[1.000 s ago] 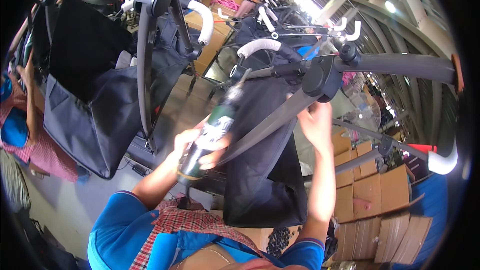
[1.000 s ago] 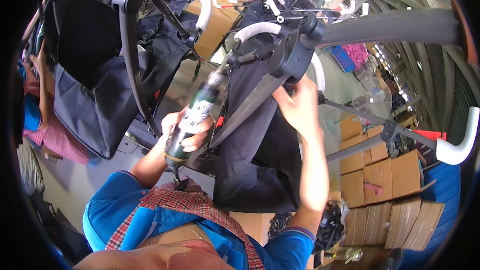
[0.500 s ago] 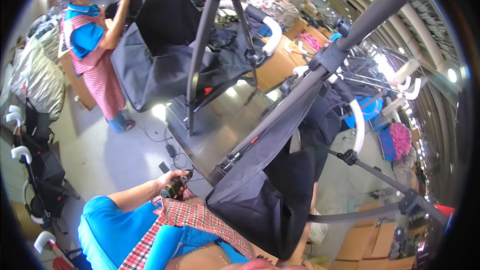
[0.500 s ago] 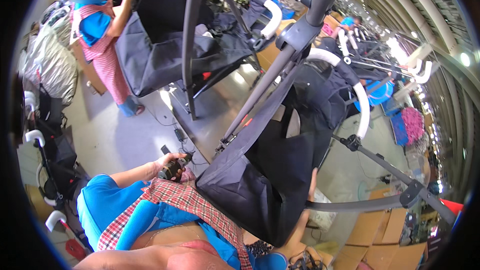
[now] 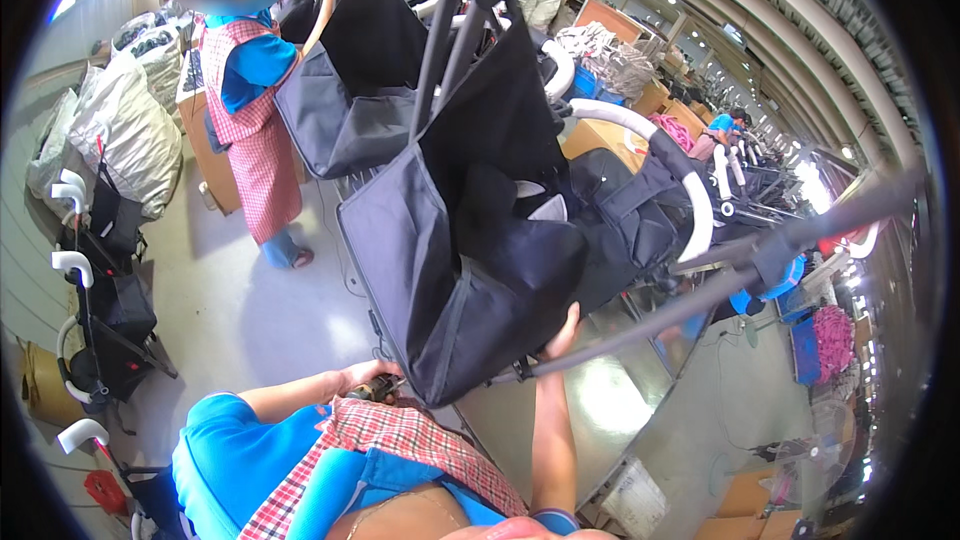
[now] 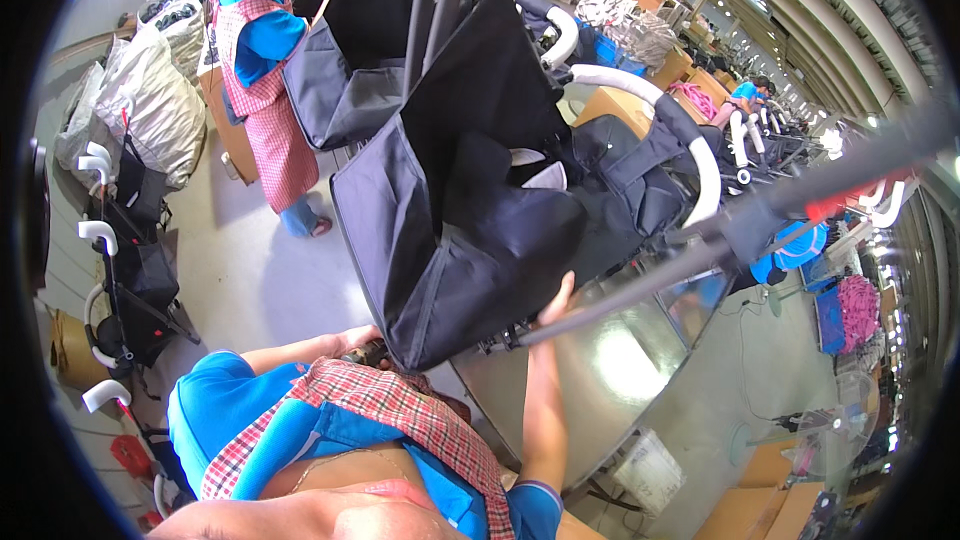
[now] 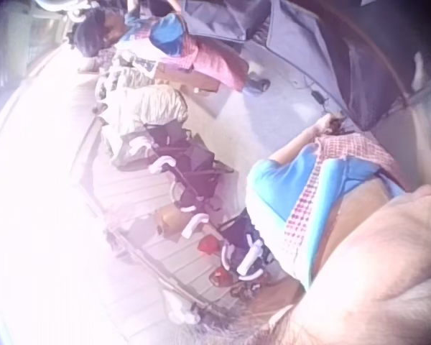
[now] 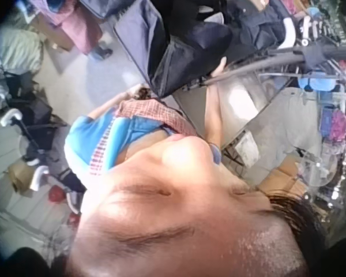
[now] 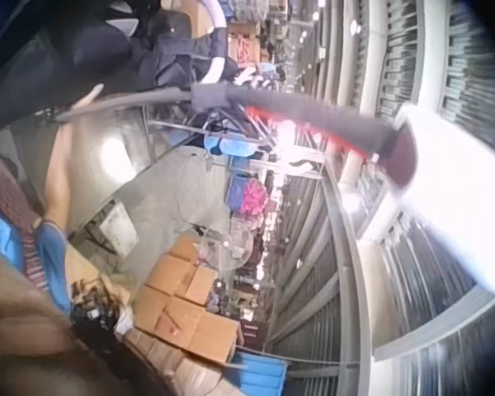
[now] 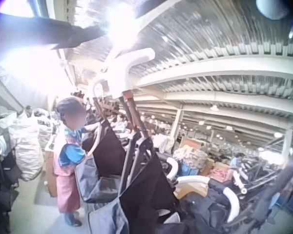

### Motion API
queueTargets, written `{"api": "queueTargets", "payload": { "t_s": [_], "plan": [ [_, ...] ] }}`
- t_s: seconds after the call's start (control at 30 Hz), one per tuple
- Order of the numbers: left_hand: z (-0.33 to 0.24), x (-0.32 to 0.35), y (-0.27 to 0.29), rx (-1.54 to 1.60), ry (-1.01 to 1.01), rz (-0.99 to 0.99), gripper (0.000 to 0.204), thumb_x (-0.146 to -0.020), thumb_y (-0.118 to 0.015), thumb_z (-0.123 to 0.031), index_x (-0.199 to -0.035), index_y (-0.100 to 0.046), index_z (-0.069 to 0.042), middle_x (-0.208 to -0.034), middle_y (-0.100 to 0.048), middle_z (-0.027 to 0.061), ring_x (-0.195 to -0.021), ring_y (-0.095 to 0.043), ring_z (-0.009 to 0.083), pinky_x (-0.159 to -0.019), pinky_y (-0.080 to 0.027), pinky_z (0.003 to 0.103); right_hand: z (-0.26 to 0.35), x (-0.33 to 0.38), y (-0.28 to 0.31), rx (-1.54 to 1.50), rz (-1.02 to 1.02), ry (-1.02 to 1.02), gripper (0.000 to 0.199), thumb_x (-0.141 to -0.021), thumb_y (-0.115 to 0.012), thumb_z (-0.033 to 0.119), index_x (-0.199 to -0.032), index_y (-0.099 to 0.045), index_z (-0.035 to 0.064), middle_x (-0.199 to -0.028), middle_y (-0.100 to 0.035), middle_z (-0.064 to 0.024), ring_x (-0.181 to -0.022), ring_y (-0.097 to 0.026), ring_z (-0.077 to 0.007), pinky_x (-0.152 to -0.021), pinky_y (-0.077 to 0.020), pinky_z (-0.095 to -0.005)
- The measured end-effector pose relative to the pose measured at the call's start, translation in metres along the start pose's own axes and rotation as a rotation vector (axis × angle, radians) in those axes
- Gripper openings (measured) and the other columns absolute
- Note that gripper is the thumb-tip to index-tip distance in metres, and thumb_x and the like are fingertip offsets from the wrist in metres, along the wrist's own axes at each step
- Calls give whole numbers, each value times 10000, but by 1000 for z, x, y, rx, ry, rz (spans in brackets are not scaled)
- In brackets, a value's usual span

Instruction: The person uses a cordless drill to attach black plastic fasteners to the fabric canopy of a stroller. They repeatedly pick fasteners from a cardboard box, position them on the canopy, and drive them in with the drill. The person also adjusts the stroller frame and canopy during the process.

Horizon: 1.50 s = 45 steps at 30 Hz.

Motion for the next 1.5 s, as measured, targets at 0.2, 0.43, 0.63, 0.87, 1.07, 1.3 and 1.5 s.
{"api": "queueTargets", "payload": {
  "t_s": [0.2,0.43,0.63,0.87,1.07,1.3,1.5],
  "plan": [
    [-78,11,-40,-275,-176,86,429,-907,-594,-315,-1251,-519,-71,-924,-628,89,-734,-616,170,-623,-538,308,-51,-78,12,296,-98,201,667,-942,-558,438,-1375,-429,-52,-1317,-537,-182,-1173,-521,-261,-1034,-386,-358],
    [-102,-28,-71,-314,102,237,682,-914,-624,-297,-1489,-301,-122,-1041,-585,137,-789,-607,206,-652,-531,324,-61,-70,-53,647,72,196,857,-924,-536,544,-1456,-264,-72,-1481,-309,-287,-1392,-288,-358,-1151,-214,-412],
    [-115,-5,-165,-161,245,70,560,-916,-635,-292,-1393,-424,-89,-967,-625,103,-851,-637,164,-668,-539,276,7,-118,125,1105,29,149,680,-951,-526,513,-1373,-449,-16,-1396,-469,-212,-1306,-442,-324,-1072,-353,-393],
    [-104,-103,-200,-89,375,-98,544,-917,-632,-298,-1379,-437,-87,-942,-626,92,-831,-636,157,-658,-535,270,134,-303,441,1215,-340,16,576,-870,-633,516,-1100,-630,-12,-976,-674,-178,-956,-621,-303,-852,-464,-431],
    [-100,-141,-222,-8,406,-243,531,-919,-631,-304,-1367,-448,-85,-920,-626,84,-814,-635,152,-649,-531,264,370,-460,510,797,-626,557,684,-806,-739,477,-1170,-572,-77,-1087,-640,-197,-1012,-607,-296,-921,-453,-413],
    [-102,-172,-233,14,419,-313,517,-920,-629,-310,-1353,-461,-83,-895,-626,74,-794,-633,145,-639,-527,258,500,-531,484,777,-589,698,648,-779,-778,419,-1221,-562,-3,-1158,-605,-105,-1068,-549,-215,-995,-370,-362],
    [-98,-168,-223,-3,397,-277,505,-921,-627,-316,-1341,-472,-82,-874,-626,65,-777,-632,139,-630,-524,253,454,-458,448,481,-261,546,381,-934,-624,414,-734,-506,112,-644,-471,-9,-635,-468,-118,-643,-387,-284]
  ]
}}
Point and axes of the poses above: each hand's wrist, its own x-axis away from the middle knuckle, its own y-axis out of the back of the hand, z = x × y, the point moved 7 cm from there along -x, towards the middle knuckle
